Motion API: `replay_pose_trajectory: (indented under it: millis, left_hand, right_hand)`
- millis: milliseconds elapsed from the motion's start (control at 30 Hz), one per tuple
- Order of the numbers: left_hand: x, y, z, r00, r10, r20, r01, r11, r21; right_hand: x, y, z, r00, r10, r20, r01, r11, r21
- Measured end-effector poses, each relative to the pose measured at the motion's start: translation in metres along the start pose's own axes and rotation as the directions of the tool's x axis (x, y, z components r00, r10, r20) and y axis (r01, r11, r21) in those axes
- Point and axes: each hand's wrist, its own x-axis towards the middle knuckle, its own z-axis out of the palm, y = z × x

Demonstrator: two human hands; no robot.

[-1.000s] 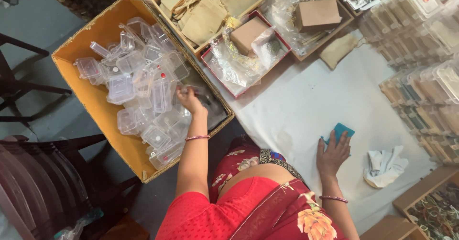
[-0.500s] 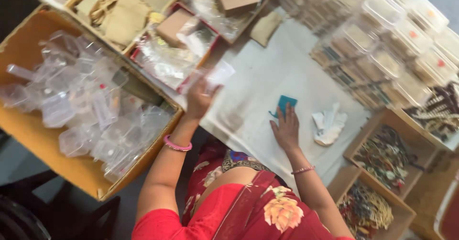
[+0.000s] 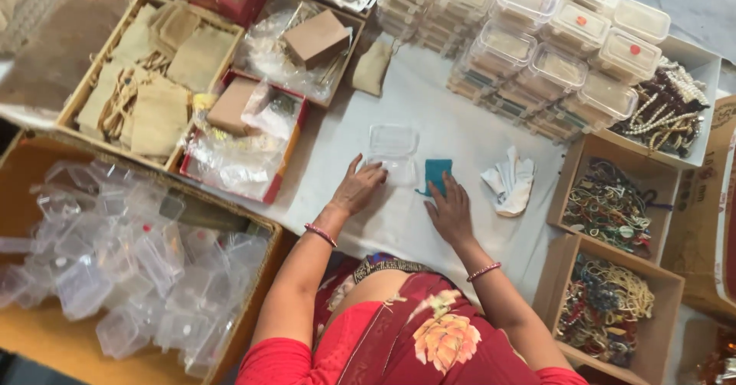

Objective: The person places a small blue item into a clear plastic container and closes it. They then pick up a beaded necklace, wipe it with a white cloth, and place it into a small beige pouch. Finally, they place the pouch into another clear plastic container.

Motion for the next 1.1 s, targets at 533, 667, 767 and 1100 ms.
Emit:
replay_pose_trajectory:
  millis: [533,667,767,1100]
  left_hand:
    - [0.006,-0.001,-0.026,0.976,-0.129,-0.175,0.079,0.962,-0.263]
    - [0.004,-0.006,-0.018,0.978,-0.111,-0.176,0.062,0.964,-0.259]
    - [0.002,-0.009,-0.014,0.973,-0.117,-0.197,0.054,0.953,-0.298]
    - [0.004,0.003,-0.038,0.953,-0.113,-0.282,0.022,0.952,-0.305]
  right_hand:
    - [0.025,-0.002,-0.009,0.986,0.098,-0.134,-0.079,0.987,0.139]
    - [0.059,-0.019,-0.028,0.890,0.438,-0.128,-0.372,0.860,0.350]
    - [0.074,-0.023,-0.011,0.771,0.627,0.110,-0.538,0.550,0.639]
    - [0.091,-0.049,-0.005,0.937,0.347,-0.037,-0.292,0.838,0.460]
